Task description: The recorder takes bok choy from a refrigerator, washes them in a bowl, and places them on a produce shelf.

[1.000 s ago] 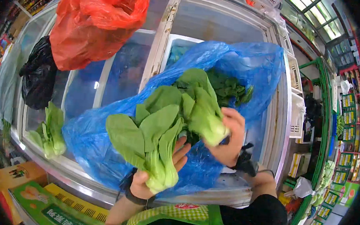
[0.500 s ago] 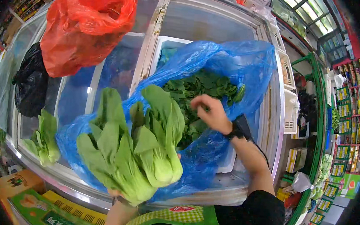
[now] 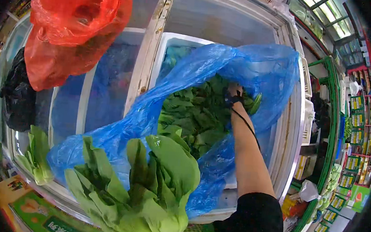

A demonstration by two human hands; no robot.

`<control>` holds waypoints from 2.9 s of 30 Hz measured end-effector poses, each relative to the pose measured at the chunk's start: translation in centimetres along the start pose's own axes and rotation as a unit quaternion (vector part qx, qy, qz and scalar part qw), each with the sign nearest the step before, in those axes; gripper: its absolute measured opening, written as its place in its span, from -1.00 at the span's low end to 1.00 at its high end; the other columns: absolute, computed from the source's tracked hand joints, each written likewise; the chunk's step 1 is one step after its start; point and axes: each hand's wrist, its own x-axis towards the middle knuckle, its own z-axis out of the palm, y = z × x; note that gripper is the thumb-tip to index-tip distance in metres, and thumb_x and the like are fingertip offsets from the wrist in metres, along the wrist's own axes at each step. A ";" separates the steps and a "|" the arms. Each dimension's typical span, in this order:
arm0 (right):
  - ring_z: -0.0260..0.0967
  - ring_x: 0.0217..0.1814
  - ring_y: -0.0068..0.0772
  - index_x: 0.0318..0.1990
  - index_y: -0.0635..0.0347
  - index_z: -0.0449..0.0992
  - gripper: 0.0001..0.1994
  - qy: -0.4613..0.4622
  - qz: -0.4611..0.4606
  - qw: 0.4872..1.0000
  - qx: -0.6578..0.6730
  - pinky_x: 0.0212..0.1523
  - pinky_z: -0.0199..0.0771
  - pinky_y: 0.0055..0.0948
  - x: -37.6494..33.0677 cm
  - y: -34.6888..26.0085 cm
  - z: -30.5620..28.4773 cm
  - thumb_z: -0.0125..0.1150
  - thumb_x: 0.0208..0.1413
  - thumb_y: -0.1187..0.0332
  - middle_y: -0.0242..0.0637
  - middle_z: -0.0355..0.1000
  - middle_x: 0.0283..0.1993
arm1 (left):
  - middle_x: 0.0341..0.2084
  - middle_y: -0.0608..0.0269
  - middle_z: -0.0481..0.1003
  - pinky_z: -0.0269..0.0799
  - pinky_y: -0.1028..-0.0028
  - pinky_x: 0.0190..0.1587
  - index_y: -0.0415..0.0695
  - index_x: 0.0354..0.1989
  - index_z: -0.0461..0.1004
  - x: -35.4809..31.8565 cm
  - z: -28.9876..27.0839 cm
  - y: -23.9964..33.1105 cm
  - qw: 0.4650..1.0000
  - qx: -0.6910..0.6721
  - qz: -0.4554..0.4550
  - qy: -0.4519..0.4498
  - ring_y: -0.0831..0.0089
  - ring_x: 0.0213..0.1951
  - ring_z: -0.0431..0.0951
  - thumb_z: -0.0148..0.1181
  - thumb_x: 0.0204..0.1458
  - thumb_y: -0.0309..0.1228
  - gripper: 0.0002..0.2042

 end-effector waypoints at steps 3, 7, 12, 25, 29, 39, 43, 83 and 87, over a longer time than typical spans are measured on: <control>0.28 -0.03 -0.10 -0.06 0.09 0.44 -0.64 -0.022 0.021 0.999 0.031 -0.12 0.34 -0.17 -0.3 -0.7 -2.6 0.12 -0.08 0.27 -0.11 0.39 -0.12 | 0.34 0.08 -0.13 -0.24 -0.25 0.25 0.05 0.35 -0.16 0.2 0.0 0.1 1.000 0.003 0.005 0.000 -0.02 0.32 -0.09 0.20 -0.30 0.19 0.03; 0.26 -0.02 -0.09 -0.02 0.06 0.41 -0.57 -0.039 0.031 0.998 0.049 -0.11 0.34 -0.16 -1.0 -0.8 -4.9 0.17 -0.12 0.22 -0.11 0.39 -0.12 | 0.34 0.07 -0.14 -0.25 -0.25 0.25 0.04 0.35 -0.16 0.1 -0.2 0.2 1.000 0.002 0.017 -0.003 -0.03 0.32 -0.10 0.18 -0.26 0.17 0.00; 0.24 -0.01 -0.07 0.03 0.02 0.37 -0.48 -0.064 0.050 0.995 0.064 -0.09 0.33 -0.15 -1.4 -0.8 -5.4 0.22 -0.18 0.16 -0.11 0.39 -0.13 | 0.34 0.06 -0.15 -0.25 -0.25 0.25 0.02 0.35 -0.16 -0.9 -0.5 0.1 0.999 -0.006 0.034 -0.003 -0.03 0.32 -0.11 0.15 -0.20 0.14 -0.04; 0.16 0.04 -0.02 0.12 -0.04 0.29 -0.23 -0.206 -0.151 0.879 0.402 0.00 0.28 -0.09 -4.9 1.8 -29.8 0.39 -0.38 0.04 -0.04 0.38 -0.13 | 0.34 0.03 -0.17 -0.27 -0.24 0.25 -0.02 0.35 -0.17 -4.2 -1.3 0.3 0.987 -0.052 0.151 -0.031 -0.05 0.33 -0.14 0.09 -0.07 0.06 -0.14; 0.16 0.07 -0.13 0.14 0.11 0.19 -0.22 -0.107 -0.219 0.688 0.683 0.15 0.14 -0.25 -9.2 2.7 -39.9 0.39 -0.36 0.28 -0.14 0.24 0.04 | 0.34 0.02 -0.18 -0.27 -0.24 0.25 -0.03 0.35 -0.17 -7.3 -2.3 2.9 0.917 -0.152 0.304 -0.209 -0.05 0.33 -0.15 0.06 -0.02 0.04 -0.17; 0.16 0.10 0.02 -0.22 0.03 0.37 -0.49 0.258 -0.370 0.826 0.338 0.10 0.11 0.05 -15.0 0.0 -56.4 0.36 -0.52 0.41 -0.05 0.23 0.14 | 0.30 0.20 0.01 -0.27 -0.25 0.24 0.09 0.29 0.07 -24.7 -9.3 7.3 0.757 -0.035 0.652 0.017 0.09 0.33 -0.09 0.17 -0.25 0.09 -0.16; 0.21 0.06 -0.08 -0.33 -0.08 0.42 -0.63 0.349 -0.424 0.804 0.228 0.11 0.12 0.10 -14.7 -3.4 -61.6 0.34 -0.44 0.37 -0.10 0.29 0.10 | 0.23 0.13 0.14 -0.13 -0.22 0.23 0.00 0.24 0.15 -26.6 -13.6 8.8 0.785 -0.049 0.612 0.087 0.04 0.27 0.05 0.04 -0.14 0.04 -0.29; 0.25 -0.03 -0.12 0.17 0.35 0.16 -0.43 0.185 -0.427 0.758 0.457 -0.04 0.35 -0.33 -6.2 -37.3 -70.3 0.00 -0.10 0.49 -0.10 0.30 -0.03 | 0.04 0.29 0.37 0.31 0.17 0.00 0.02 0.09 0.29 -22.3 -16.3 24.0 0.957 0.086 0.186 0.206 0.33 0.06 0.36 0.03 0.10 -0.16 -0.61; 0.25 0.05 -0.07 0.19 0.21 0.18 -0.44 0.274 -0.391 0.722 0.502 -0.04 0.38 -0.27 -8.6 -33.2 -69.0 0.02 -0.07 0.47 -0.05 0.25 0.07 | 0.10 0.23 0.29 0.17 -0.02 0.07 -0.03 0.15 0.21 -22.0 -16.3 22.0 0.920 0.172 0.244 0.254 0.23 0.10 0.30 0.12 0.03 -0.19 -0.50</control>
